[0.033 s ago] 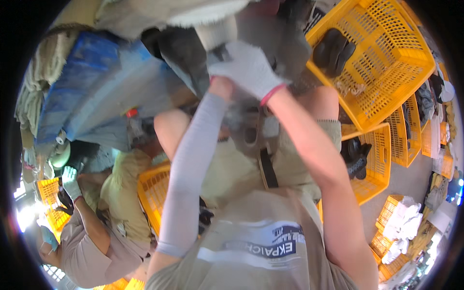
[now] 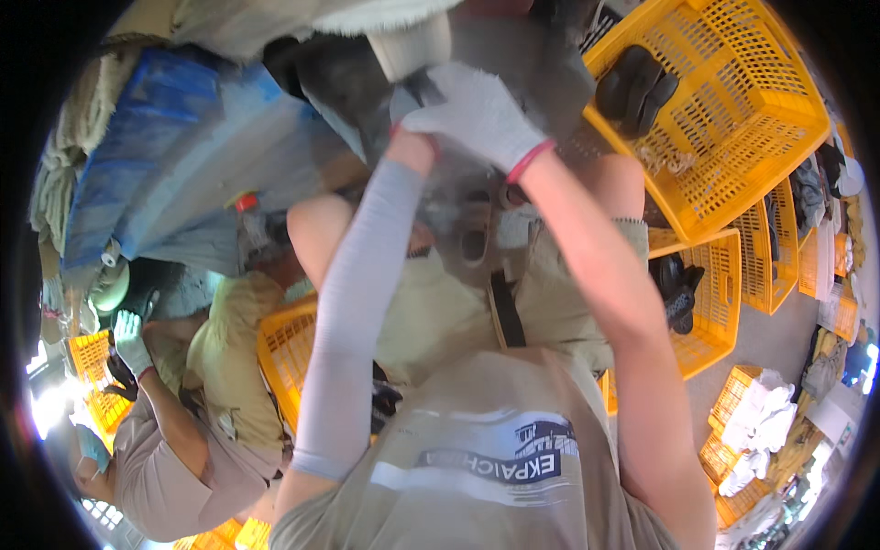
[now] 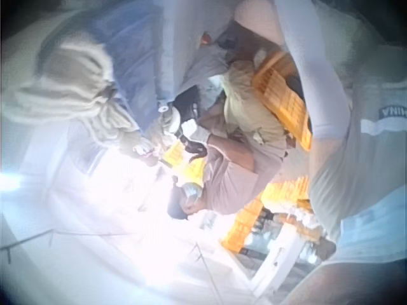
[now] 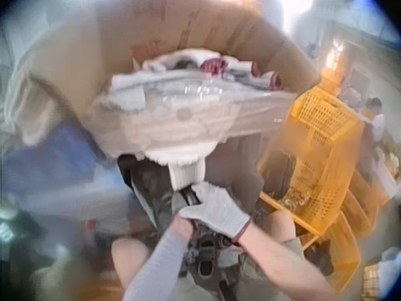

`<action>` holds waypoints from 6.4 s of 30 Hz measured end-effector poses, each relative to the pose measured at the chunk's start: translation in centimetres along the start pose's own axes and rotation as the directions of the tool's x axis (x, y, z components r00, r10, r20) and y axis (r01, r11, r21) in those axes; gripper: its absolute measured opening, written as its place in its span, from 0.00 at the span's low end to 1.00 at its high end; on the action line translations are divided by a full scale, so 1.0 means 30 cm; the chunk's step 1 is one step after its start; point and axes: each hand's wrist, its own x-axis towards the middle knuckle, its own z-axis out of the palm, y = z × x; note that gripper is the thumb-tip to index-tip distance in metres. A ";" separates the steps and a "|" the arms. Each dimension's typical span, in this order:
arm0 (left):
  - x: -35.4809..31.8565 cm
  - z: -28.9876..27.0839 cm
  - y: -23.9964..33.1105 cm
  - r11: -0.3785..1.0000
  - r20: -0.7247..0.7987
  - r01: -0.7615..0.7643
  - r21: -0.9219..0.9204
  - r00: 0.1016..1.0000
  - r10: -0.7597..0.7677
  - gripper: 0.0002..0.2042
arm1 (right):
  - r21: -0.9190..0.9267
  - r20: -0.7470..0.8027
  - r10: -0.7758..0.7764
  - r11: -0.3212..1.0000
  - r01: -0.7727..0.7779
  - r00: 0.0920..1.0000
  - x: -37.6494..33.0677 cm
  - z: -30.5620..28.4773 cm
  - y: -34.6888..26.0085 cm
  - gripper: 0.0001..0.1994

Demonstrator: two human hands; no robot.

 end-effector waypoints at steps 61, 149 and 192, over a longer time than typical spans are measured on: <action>-0.404 0.063 0.116 0.922 0.465 0.009 0.387 0.862 -0.204 0.23 | -0.207 -0.101 0.395 0.890 -0.407 0.913 -0.397 -0.360 -0.203 0.49; 0.048 -0.061 -0.003 0.039 0.291 -0.324 0.945 0.891 0.349 0.29 | 0.281 -0.138 0.452 0.871 -0.402 0.881 0.111 -0.100 0.314 0.24; -0.086 -0.126 0.013 0.239 0.470 -0.466 0.852 0.882 0.043 0.17 | 0.104 -0.355 0.251 0.968 -0.228 0.901 0.083 -0.020 0.282 0.21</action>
